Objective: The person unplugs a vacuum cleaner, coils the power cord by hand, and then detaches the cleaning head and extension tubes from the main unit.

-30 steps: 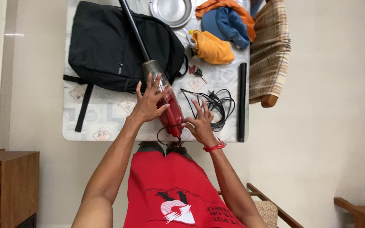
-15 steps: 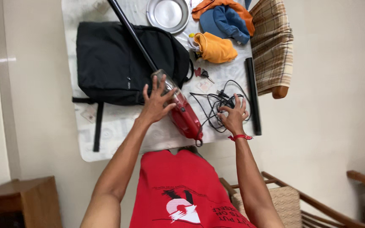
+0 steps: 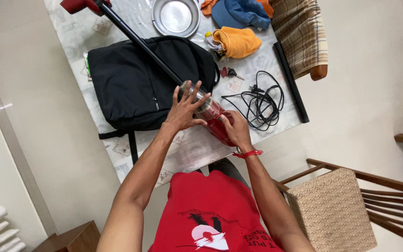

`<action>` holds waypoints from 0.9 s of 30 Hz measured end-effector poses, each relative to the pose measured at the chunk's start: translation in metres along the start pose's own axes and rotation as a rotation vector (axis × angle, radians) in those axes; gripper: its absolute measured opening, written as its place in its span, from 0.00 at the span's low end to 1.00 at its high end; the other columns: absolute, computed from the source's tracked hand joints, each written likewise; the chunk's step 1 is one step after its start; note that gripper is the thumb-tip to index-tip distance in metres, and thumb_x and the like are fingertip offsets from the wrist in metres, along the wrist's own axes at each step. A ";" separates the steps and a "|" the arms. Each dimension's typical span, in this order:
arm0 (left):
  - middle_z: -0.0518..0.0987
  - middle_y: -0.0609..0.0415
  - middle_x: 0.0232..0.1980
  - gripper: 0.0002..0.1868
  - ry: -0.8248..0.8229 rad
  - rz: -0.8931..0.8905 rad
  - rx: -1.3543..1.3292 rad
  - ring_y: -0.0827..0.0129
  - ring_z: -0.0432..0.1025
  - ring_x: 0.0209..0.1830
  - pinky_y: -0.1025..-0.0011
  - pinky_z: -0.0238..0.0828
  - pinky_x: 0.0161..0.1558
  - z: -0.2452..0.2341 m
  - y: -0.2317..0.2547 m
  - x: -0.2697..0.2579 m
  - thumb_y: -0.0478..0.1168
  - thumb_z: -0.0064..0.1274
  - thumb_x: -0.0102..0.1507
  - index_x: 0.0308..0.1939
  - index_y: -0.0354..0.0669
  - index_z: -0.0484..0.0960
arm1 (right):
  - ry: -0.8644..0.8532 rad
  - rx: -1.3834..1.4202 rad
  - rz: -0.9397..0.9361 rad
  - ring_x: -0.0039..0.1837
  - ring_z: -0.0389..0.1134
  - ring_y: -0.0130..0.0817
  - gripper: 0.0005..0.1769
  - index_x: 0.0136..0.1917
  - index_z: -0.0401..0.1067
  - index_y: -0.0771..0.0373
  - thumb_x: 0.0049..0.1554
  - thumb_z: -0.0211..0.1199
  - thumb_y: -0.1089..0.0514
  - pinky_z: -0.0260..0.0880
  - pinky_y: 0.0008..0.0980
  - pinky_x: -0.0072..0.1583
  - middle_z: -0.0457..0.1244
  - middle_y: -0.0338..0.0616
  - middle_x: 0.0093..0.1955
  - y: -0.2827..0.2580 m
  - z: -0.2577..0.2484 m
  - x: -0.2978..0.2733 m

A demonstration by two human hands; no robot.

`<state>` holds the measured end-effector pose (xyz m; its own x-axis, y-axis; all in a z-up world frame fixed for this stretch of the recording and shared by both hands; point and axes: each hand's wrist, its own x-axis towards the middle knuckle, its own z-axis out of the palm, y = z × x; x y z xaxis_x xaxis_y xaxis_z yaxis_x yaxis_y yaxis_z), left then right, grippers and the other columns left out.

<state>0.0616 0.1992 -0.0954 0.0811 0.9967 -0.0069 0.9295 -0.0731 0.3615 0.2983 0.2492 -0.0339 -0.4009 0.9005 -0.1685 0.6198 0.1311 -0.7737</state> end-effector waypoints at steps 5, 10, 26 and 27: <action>0.34 0.57 0.86 0.75 -0.027 0.022 0.061 0.52 0.24 0.85 0.38 0.19 0.78 -0.001 -0.011 0.005 0.80 0.65 0.31 0.80 0.79 0.49 | -0.063 -0.054 0.169 0.49 0.76 0.41 0.19 0.57 0.76 0.61 0.62 0.59 0.46 0.73 0.38 0.52 0.73 0.49 0.47 -0.001 0.008 0.001; 0.33 0.55 0.87 0.79 -0.041 0.006 0.128 0.52 0.24 0.85 0.40 0.19 0.79 -0.010 -0.032 0.005 0.78 0.67 0.29 0.82 0.78 0.46 | -0.060 -0.131 0.201 0.50 0.75 0.45 0.24 0.57 0.76 0.61 0.62 0.57 0.41 0.73 0.42 0.53 0.72 0.52 0.48 0.001 0.017 0.007; 0.34 0.56 0.86 0.62 0.002 0.046 0.161 0.53 0.22 0.85 0.38 0.15 0.77 -0.021 -0.123 0.035 0.83 0.53 0.46 0.81 0.72 0.53 | 0.028 -0.524 0.090 0.71 0.61 0.52 0.37 0.65 0.67 0.65 0.60 0.56 0.31 0.67 0.52 0.65 0.59 0.57 0.69 -0.033 0.044 0.032; 0.35 0.56 0.86 0.57 0.013 0.078 0.138 0.53 0.22 0.84 0.38 0.15 0.76 -0.020 -0.128 0.039 0.82 0.50 0.51 0.80 0.71 0.54 | 0.057 -0.574 -0.062 0.74 0.56 0.53 0.41 0.68 0.65 0.65 0.59 0.59 0.30 0.63 0.56 0.68 0.56 0.57 0.73 -0.034 0.048 0.035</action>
<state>-0.0616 0.2483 -0.1231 0.1510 0.9881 0.0285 0.9614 -0.1536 0.2285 0.2308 0.2565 -0.0431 -0.4207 0.9029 -0.0879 0.8694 0.3736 -0.3234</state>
